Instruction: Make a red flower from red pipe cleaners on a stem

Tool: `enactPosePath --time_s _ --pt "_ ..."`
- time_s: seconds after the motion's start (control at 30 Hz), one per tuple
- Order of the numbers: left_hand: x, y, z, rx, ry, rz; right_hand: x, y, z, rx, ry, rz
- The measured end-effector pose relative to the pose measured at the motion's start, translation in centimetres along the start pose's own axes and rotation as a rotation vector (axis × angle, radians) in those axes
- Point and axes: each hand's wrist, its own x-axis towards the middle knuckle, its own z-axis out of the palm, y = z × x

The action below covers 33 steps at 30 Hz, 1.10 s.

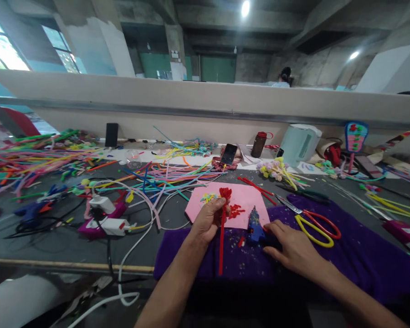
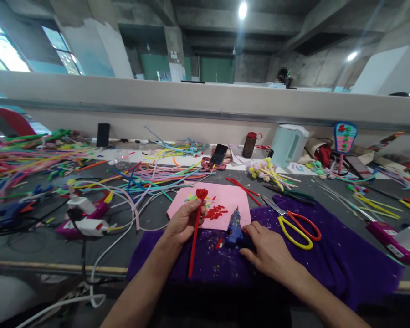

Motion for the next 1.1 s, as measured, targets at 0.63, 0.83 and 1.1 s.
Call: enactPosePath --time_s 0.63,0.83,1.1 --pt "0.4 -0.3 -0.2 0.109 0.032 -0.008 1.5 0.8 0.0 0.257 0.081 0.088" --pt "0.6 -0.4 -0.4 0.125 -0.012 0.038 1.0 1.9 -0.4 0.678 0.089 0.112" --pt "0.6 -0.4 -0.1 0.201 0.009 0.033 1.8 2.5 0.8 1.116 0.062 0.243"
